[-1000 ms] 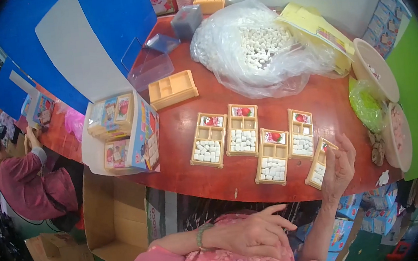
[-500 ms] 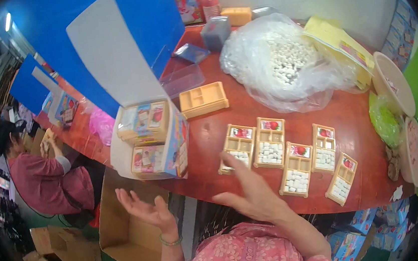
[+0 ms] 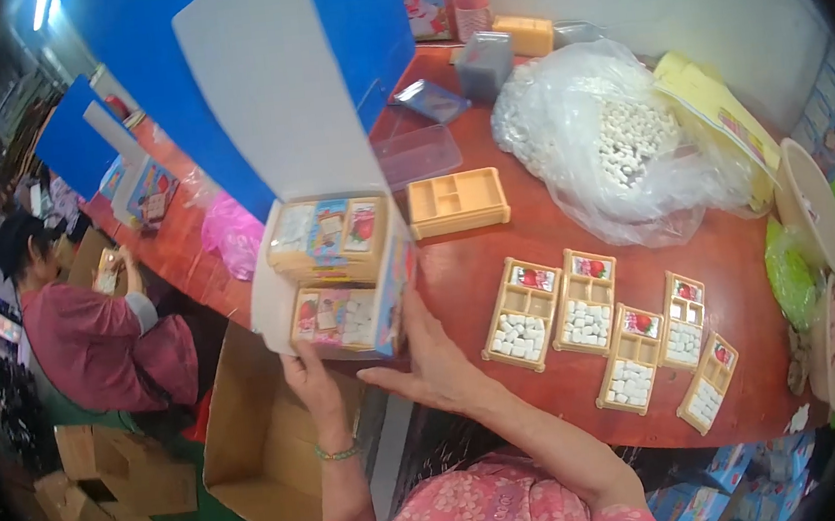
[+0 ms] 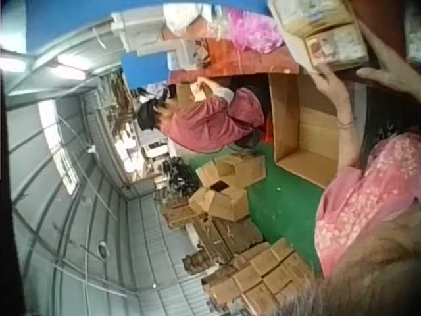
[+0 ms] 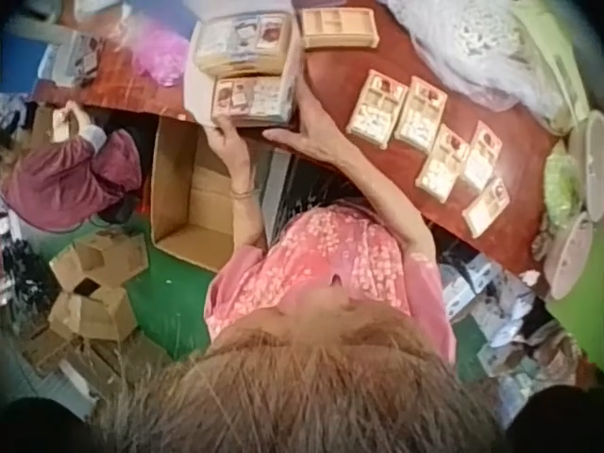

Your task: Packaging toy food items into plastic trays, labeling them, and placing them into boxes.

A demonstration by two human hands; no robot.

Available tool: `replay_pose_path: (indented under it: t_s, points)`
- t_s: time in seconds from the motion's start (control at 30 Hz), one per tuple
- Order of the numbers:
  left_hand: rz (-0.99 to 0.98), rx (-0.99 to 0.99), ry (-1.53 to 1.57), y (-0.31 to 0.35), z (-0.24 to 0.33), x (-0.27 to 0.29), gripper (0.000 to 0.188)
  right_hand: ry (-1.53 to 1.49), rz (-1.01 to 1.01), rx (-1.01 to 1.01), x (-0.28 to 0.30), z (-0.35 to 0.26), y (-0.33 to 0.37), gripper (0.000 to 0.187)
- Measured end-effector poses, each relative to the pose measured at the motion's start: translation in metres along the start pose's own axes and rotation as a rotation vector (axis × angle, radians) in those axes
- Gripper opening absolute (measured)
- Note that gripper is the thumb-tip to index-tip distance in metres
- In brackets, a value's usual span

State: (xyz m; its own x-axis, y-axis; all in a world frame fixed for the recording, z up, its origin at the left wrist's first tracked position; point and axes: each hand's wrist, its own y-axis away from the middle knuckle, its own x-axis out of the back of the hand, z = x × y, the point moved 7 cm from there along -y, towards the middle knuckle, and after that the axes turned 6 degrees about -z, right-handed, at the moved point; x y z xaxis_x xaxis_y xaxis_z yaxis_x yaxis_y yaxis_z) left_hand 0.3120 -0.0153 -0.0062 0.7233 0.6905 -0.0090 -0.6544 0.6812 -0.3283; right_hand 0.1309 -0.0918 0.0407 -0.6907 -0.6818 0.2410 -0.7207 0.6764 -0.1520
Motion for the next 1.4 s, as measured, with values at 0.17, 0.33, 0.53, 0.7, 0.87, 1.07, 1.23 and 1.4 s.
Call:
replay_pose_path:
  t_s: [0.17, 0.33, 0.53, 0.7, 0.87, 1.07, 1.23, 1.4]
  points:
    - [0.061, 0.048, -0.072, -0.009, -0.017, 0.025, 0.04, 0.203, 0.075, 0.054, -0.02, 0.022, -0.009, 0.117]
    - [0.118, 0.053, -0.085, -0.015, -0.02, 0.034, 0.043, 0.23, 0.003, -0.003, -0.026, 0.022, -0.014, 0.123]
    - [0.171, 0.005, -0.069, -0.006, -0.006, 0.028, 0.044, 0.147, -0.43, -0.251, 0.013, 0.011, -0.019, 0.104]
    - [0.225, -0.113, -0.354, 0.058, -0.007, 0.05, 0.023, 0.434, -0.001, -0.004, 0.117, 0.01, -0.05, 0.028]
    - [-0.452, -0.526, -0.494, 0.1, 0.038, -0.031, 0.006, 0.531, 0.225, -0.176, 0.204, 0.033, -0.105, 0.026]
    - [-0.704, -0.548, -0.383, 0.067, 0.055, -0.111, 0.019, 0.748, 0.398, -0.051, 0.244, 0.074, -0.205, 0.034]
    - [-0.671, -0.385, -0.406, 0.059, 0.046, -0.117, 0.032, 0.809, 0.249, -0.191, 0.241, 0.104, -0.266, 0.066]
    - [-0.689, -0.309, -0.469, 0.057, 0.044, -0.119, 0.033, 0.965, 0.274, -0.319, 0.255, 0.129, -0.298, 0.086]
